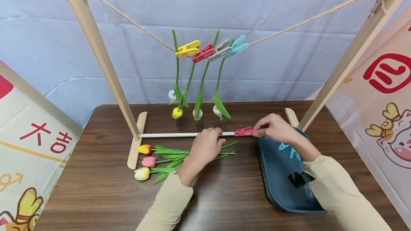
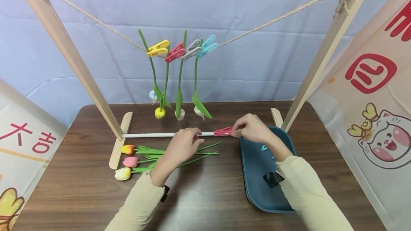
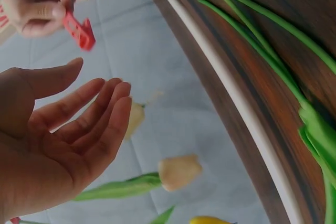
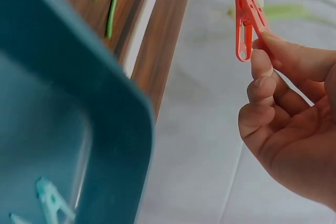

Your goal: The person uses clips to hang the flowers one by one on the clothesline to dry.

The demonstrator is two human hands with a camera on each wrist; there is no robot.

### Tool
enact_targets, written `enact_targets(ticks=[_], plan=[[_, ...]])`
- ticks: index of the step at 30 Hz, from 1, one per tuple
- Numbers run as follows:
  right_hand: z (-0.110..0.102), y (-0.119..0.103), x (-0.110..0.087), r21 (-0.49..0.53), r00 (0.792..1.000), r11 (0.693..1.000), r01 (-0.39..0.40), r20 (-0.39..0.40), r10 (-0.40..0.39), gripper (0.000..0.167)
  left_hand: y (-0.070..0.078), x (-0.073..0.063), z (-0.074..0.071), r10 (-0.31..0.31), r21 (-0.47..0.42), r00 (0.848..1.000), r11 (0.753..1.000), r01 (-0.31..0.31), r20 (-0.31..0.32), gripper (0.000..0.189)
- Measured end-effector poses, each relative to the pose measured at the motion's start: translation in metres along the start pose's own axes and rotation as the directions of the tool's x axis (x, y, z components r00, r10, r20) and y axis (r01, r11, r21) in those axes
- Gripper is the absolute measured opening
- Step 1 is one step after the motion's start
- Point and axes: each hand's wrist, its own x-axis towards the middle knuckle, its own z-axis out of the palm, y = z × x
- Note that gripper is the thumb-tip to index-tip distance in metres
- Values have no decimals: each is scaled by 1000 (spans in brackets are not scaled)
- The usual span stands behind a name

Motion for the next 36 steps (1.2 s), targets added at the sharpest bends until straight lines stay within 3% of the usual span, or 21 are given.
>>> enact_targets(ticks=[4,9,20,26,31,36], plan=[[10,-11,4,-17,999,999,42,36,-41,6,8,3,1,15,36,999,999,-16,29,20],[16,-16,7,-37,994,995,95,52,-93,8,11,4,2,50,58,999,997,-50,-6,7],[23,-21,6,-46,999,998,36,10,-36,8,10,2,0,54,26,997,998,-52,-62,4],[24,-25,6,-87,996,992,89,-1,-89,33,8,2,0,68,-4,994,998,-68,-80,4],[24,-24,5,-104,995,989,102,19,-101,27,4,1,1,70,-63,994,995,-76,-86,2],[18,-22,-1,-134,997,988,77,-4,-79,28,-8,-3,-1,48,-65,994,996,-54,-95,6]])
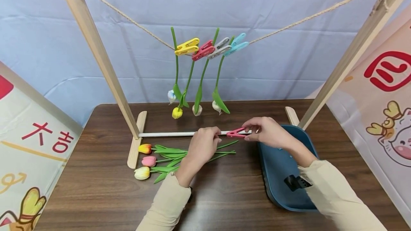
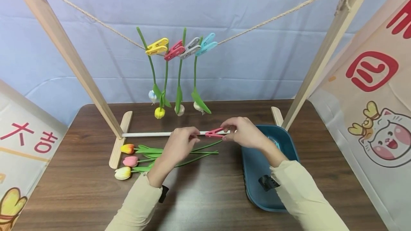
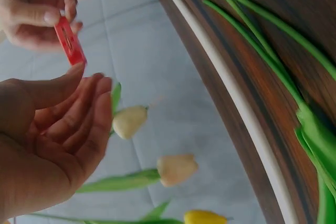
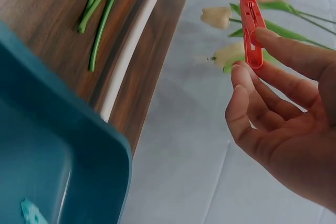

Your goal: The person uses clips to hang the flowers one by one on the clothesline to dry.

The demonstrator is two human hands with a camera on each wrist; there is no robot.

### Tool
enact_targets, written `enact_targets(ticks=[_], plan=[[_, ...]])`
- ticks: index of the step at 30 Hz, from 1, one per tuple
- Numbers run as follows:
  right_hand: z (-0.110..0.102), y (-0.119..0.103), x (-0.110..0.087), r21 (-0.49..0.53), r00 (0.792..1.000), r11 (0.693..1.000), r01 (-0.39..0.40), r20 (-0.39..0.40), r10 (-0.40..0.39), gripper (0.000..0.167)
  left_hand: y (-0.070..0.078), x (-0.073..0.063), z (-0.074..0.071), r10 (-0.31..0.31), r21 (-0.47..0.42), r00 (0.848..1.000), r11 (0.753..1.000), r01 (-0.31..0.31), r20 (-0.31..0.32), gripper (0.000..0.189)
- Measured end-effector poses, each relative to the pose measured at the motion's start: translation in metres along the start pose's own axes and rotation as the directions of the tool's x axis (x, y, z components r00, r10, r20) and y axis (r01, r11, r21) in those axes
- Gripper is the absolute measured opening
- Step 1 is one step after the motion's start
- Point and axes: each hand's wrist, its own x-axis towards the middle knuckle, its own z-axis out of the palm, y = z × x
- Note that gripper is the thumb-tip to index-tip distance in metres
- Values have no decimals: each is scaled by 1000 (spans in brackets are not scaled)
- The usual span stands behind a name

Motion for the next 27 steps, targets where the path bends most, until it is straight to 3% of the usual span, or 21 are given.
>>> enact_targets(ticks=[4,7,11,18,27], plan=[[-8,7,-7,-15,999,999,-29,-28,29,30,-18,-5,-5,-90,53,995,995,87,51,7],[-14,14,-13,-10,998,999,-37,-48,36,29,-31,-10,-5,-170,104,980,982,160,99,6],[-18,21,-19,0,997,999,-49,-65,49,29,-44,-15,4,-234,160,963,964,212,132,13],[-20,30,-25,32,995,997,-67,-71,69,30,-57,-21,32,-259,266,961,937,227,92,27],[-22,33,-30,34,995,997,-70,-70,72,30,-62,-24,50,-250,346,968,912,221,39,20]])
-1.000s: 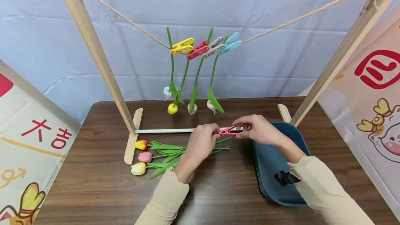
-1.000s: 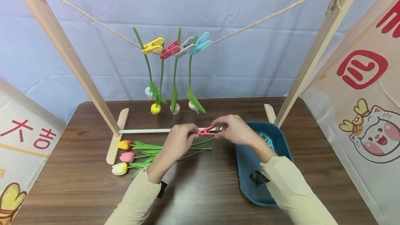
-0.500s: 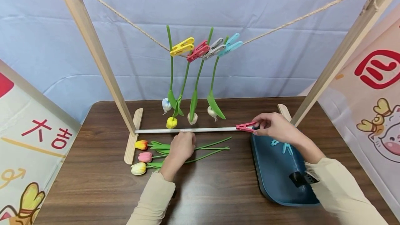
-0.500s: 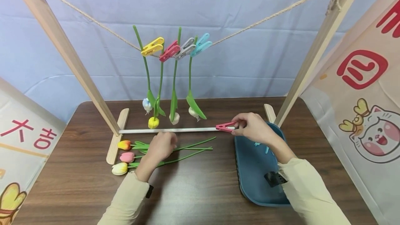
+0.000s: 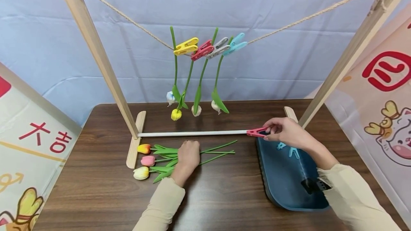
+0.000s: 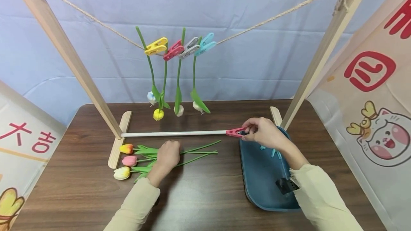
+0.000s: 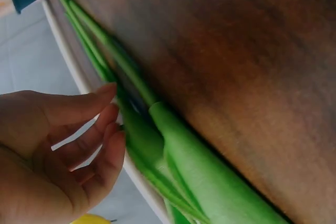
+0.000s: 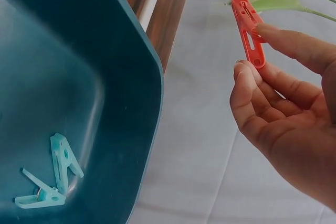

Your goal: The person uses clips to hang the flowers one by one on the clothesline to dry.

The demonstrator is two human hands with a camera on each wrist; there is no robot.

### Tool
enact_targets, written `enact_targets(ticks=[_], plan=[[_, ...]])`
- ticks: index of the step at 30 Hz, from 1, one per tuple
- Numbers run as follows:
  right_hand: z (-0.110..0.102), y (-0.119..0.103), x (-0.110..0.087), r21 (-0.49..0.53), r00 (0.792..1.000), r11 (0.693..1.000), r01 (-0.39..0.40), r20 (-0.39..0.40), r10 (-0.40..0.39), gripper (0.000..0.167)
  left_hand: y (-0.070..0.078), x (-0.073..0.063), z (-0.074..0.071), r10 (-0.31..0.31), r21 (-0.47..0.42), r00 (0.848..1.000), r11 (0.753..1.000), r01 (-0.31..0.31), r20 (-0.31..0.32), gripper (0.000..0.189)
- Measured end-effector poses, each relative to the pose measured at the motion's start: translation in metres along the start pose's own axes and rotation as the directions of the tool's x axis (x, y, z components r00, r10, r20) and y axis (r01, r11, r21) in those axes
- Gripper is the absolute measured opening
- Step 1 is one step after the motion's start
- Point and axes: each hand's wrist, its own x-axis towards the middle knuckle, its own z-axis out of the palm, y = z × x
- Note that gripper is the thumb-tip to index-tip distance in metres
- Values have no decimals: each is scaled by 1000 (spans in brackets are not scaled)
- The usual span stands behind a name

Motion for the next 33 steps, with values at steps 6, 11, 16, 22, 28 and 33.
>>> enact_targets(ticks=[6,11,16,22,28,33], plan=[[-1,3,-1,-3,1000,1000,-22,1,22,27,2,1,5,-20,27,1000,999,19,21,19],[-2,7,-2,41,999,998,-38,11,37,27,3,2,7,-28,65,998,998,25,49,15],[-3,9,-4,45,999,998,-49,24,48,27,4,1,7,-7,85,998,996,2,58,11],[-3,11,-6,35,998,998,-53,31,52,26,5,-1,6,25,105,996,994,-34,82,9],[-3,11,-8,37,999,998,-42,36,41,28,4,-3,9,57,116,995,991,-66,80,11],[-4,10,-10,35,999,999,-36,38,34,30,4,-2,8,68,135,996,988,-76,65,10]])
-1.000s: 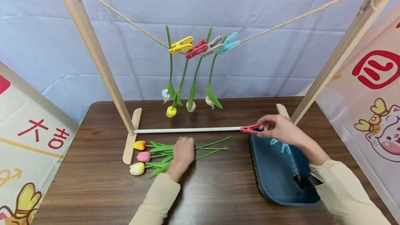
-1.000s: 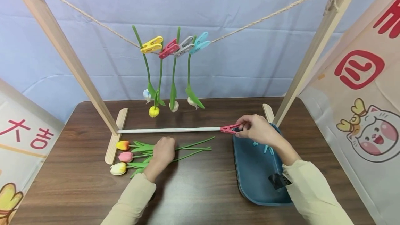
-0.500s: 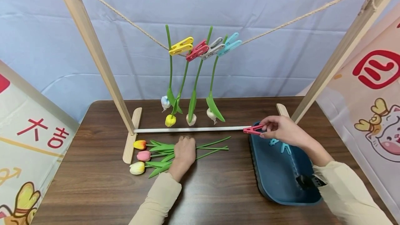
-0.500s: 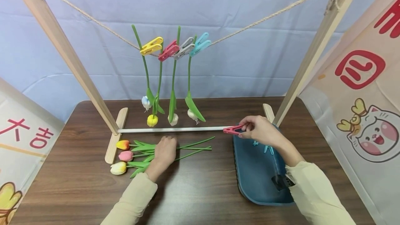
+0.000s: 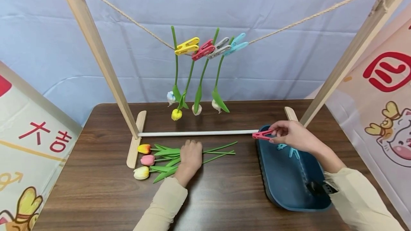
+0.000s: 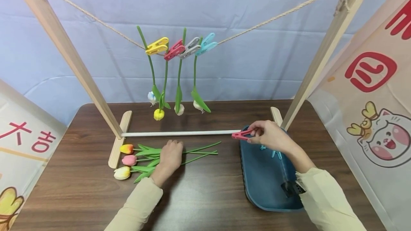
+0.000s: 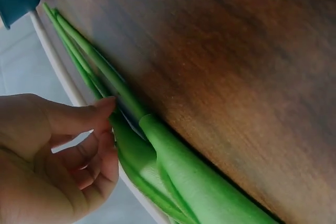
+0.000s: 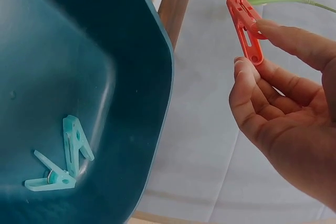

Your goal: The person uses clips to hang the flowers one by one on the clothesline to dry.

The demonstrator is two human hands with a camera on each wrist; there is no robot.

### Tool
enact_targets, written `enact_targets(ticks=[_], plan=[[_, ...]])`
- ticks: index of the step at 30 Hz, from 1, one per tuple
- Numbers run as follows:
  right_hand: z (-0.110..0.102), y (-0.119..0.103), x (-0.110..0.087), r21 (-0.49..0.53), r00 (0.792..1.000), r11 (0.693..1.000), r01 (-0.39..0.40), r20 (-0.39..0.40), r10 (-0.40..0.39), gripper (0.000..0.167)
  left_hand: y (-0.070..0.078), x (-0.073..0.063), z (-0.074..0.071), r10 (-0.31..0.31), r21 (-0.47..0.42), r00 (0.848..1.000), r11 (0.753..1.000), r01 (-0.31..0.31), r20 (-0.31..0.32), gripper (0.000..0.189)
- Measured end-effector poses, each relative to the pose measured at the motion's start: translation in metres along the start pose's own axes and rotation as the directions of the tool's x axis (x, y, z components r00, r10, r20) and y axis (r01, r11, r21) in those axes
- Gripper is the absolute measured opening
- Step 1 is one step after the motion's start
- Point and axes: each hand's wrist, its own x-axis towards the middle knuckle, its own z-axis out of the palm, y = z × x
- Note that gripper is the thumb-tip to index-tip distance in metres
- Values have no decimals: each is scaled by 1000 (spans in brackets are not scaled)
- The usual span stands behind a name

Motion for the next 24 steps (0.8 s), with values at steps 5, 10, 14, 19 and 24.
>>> enact_targets(ticks=[5,10,14,19,24], plan=[[-2,2,-2,-5,1000,1000,-30,4,30,29,0,-1,-8,15,27,1000,1000,-15,-16,13],[-4,5,-4,-13,1000,1000,-24,-3,23,29,2,-3,-23,21,36,998,999,-18,-58,15],[-4,6,-5,-12,1000,1000,-21,-4,21,28,5,-3,-32,22,37,997,999,-20,-68,15],[-4,8,-7,-2,1000,1000,-24,3,24,27,6,-4,-34,24,50,997,999,-21,-73,13],[-4,9,-7,-25,1000,1000,-14,-1,14,27,5,-5,-36,41,83,995,996,-34,-89,14]])
